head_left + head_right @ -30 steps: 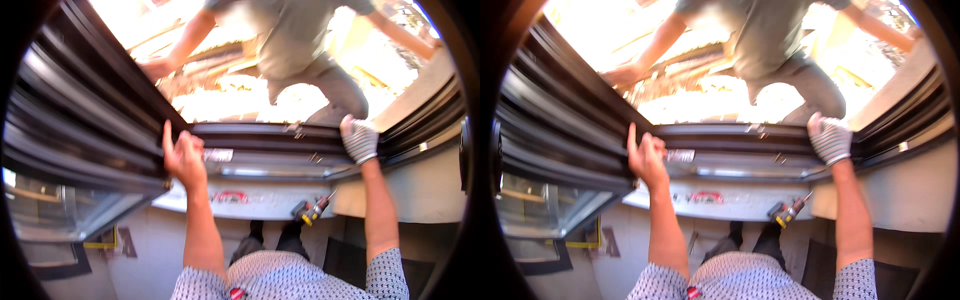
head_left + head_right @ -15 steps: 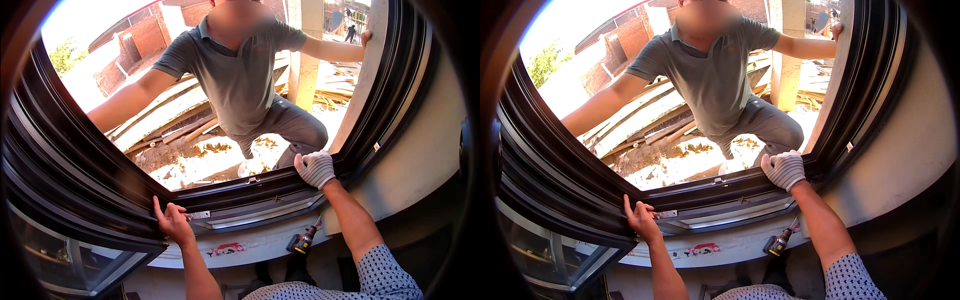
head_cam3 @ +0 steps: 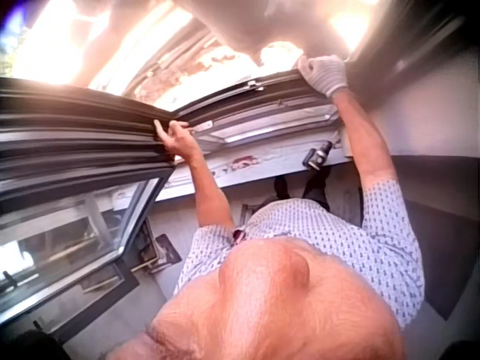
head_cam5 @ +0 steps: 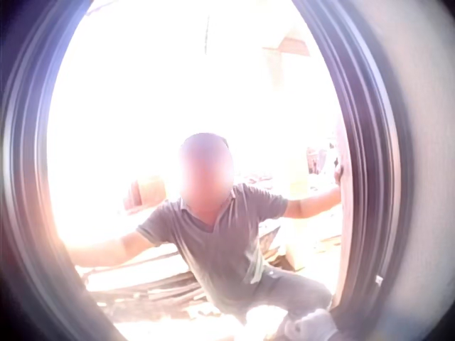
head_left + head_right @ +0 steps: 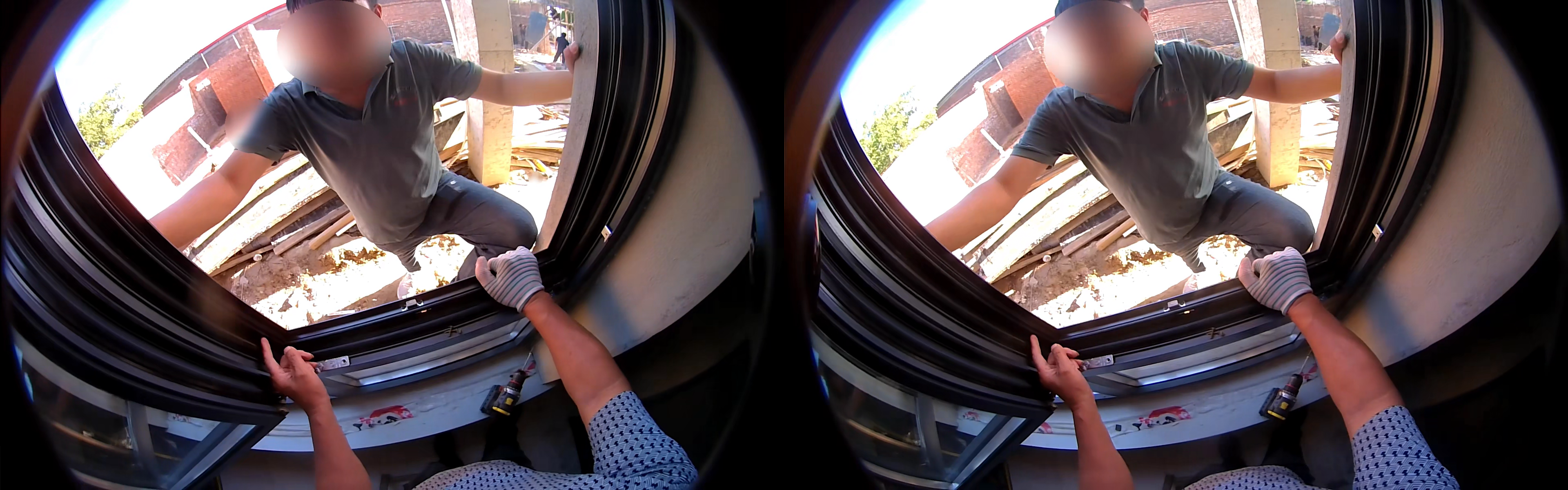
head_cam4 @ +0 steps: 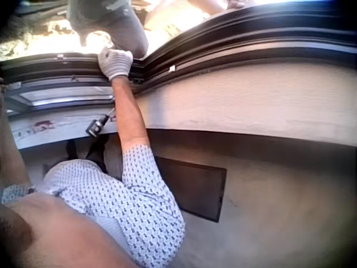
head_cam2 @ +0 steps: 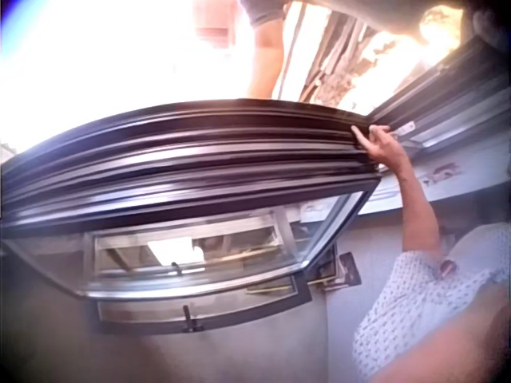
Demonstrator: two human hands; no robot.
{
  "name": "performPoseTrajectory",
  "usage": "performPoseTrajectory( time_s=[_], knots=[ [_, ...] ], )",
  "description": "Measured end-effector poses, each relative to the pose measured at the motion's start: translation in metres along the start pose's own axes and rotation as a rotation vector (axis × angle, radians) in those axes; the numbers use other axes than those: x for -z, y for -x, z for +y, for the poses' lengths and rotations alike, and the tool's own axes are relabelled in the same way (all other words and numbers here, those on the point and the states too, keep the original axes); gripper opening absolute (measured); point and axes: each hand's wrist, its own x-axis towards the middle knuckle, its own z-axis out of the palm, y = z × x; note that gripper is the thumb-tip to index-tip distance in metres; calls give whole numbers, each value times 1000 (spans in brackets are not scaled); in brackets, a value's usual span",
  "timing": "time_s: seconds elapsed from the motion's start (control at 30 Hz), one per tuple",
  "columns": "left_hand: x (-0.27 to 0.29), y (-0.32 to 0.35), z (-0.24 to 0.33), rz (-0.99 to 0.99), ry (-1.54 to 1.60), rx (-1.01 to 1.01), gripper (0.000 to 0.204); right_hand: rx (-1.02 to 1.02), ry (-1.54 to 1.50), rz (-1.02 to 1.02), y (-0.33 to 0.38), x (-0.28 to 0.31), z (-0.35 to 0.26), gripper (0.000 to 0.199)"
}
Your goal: The person removes a yellow protective strip from a rectangular window screen frame and positions the screen into a window opening. A second person assists by holding the frame and using a power drill to secure the screen to the window frame.
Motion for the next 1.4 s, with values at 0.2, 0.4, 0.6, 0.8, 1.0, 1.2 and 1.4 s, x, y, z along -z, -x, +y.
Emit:
performPoseTrajectory(
  time_s=[0.2, 0.4, 0.6, 0.8, 1.0, 1.2, 1.4],
  knots=[
    [4, -2, -4, -13, 7, -16, 58, -3, -9, -8, 0, -2, 0, 60],
    [2, -2, -5, -6, 19, -4, 59, -24, 1, -29, -1, 2, -2, 60],
    [3, -2, -6, -7, -1, -13, 58, -26, 24, -47, -1, 1, -1, 60],
    [4, -2, -4, -27, 0, -3, 58, -13, 6, -19, 0, 0, 1, 60],
    [5, -3, -8, -33, 6, -17, 58, -4, 1, 5, 0, 1, -1, 60],
    [6, -4, -12, -44, -5, -33, 58, -16, 5, -8, 0, 2, -1, 59],
    [5, -2, -9, -34, -53, -41, 58, -24, -5, -23, -1, 3, -2, 59]
  ],
)
